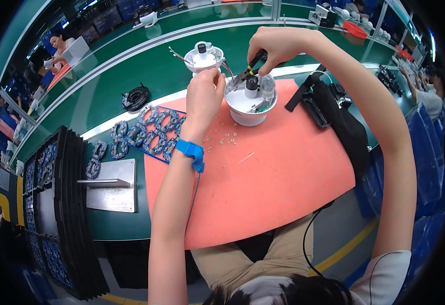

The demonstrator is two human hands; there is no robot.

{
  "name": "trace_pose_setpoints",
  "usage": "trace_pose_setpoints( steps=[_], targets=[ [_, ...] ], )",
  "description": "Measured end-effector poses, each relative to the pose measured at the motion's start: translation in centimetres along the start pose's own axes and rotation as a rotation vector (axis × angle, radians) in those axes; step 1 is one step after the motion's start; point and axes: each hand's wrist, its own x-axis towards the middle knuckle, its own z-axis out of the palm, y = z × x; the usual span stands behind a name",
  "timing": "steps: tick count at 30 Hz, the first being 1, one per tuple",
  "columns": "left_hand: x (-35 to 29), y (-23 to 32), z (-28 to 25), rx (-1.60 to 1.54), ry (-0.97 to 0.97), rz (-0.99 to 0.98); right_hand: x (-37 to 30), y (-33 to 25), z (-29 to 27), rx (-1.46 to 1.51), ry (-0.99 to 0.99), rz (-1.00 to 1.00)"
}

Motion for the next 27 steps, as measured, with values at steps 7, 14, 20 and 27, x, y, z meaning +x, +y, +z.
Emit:
trace_pose_setpoints(
  steps=[7, 14, 20, 27],
  targets=[
    [0.1, 0.0, -0.1, 0.016, -0.01, 0.009, -0.1, 0.3, 0.6, -0.005, 0.02, -0.037],
    [0.2, 0.9, -2.9, -0.026, 0.088, 0.028, -4.0, 0.9, -0.2, 0.05, 0.437, -0.071],
    [-2.8, 4.1, -9.0, 0.017, -0.757, -0.197, -11.0, -5.1, 5.5, 0.62, 0.319, -0.151],
    [-6.6, 2.7, -5.7, 0.044, -0.982, -0.015, -11.5, -9.3, 14.8, 0.384, 0.258, -0.176]
  ],
)
